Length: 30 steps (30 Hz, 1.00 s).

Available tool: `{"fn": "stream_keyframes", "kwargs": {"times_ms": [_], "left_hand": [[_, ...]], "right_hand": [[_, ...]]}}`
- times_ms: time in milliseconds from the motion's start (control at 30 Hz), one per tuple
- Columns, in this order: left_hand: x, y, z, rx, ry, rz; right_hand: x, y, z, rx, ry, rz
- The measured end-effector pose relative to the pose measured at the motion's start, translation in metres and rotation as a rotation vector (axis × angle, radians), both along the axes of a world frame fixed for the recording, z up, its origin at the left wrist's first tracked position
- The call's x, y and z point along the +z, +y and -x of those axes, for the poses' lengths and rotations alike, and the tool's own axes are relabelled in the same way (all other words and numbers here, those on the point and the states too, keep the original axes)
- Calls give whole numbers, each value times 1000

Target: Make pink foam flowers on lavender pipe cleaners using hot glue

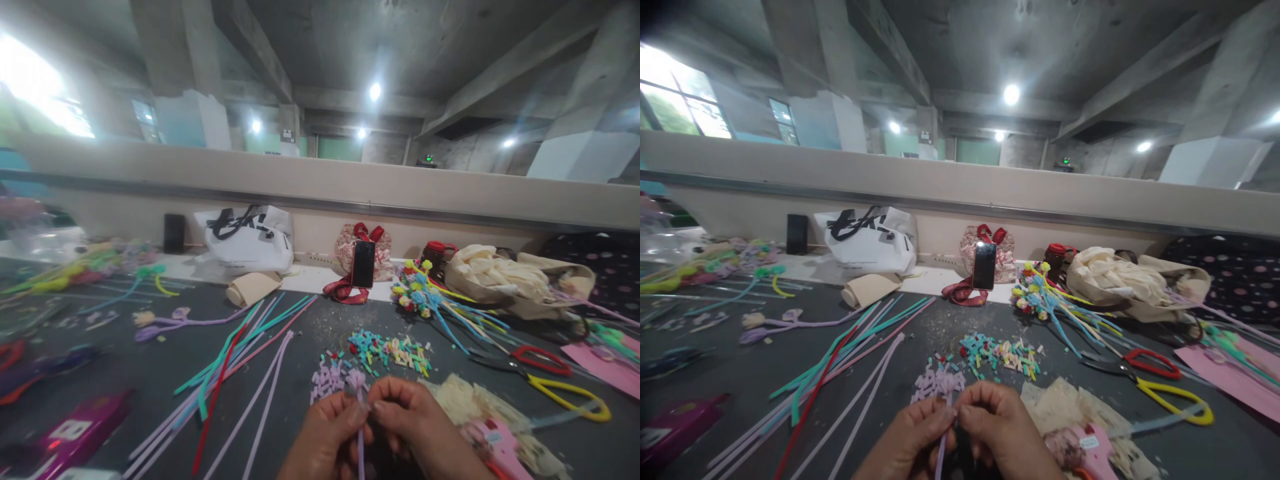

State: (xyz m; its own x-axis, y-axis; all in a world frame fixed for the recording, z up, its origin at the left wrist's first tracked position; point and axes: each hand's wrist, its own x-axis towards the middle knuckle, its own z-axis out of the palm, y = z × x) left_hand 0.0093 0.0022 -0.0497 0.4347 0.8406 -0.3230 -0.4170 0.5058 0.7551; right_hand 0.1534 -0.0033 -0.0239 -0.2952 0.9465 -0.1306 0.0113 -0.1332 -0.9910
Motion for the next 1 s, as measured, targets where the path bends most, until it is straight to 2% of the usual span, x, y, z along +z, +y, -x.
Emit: {"fn": "stream_keyframes", "kwargs": {"times_ms": [167,233,433,567,633,700,733,800,900,1000], "left_hand": [[1,-3,0,-36,32,3],[9,-8,0,-44,48,0],[38,-22,-2,79,146,30],[42,-22,-3,98,159,24],[41,-22,-2,139,156,34],[41,-22,-1,174,159,55],[41,-22,0,183,157,58],[41,-23,1,159,138,36],[34,-24,-3,-29,117,-41],[23,-27,-22,-230,141,-125]], "right_hand": [[-5,2,-2,91,203,98],[-2,1,-1,84,255,127],[1,2,4,47,296,165],[11,1,5,13,248,122],[23,-6,1,-43,122,-17],[37,-19,-13,-140,-142,-284],[43,-27,-24,-166,-244,-358],[50,-45,-52,-220,-400,-356],[42,-71,-101,-306,-795,-387],[20,-89,-135,-329,-1166,-316]]}}
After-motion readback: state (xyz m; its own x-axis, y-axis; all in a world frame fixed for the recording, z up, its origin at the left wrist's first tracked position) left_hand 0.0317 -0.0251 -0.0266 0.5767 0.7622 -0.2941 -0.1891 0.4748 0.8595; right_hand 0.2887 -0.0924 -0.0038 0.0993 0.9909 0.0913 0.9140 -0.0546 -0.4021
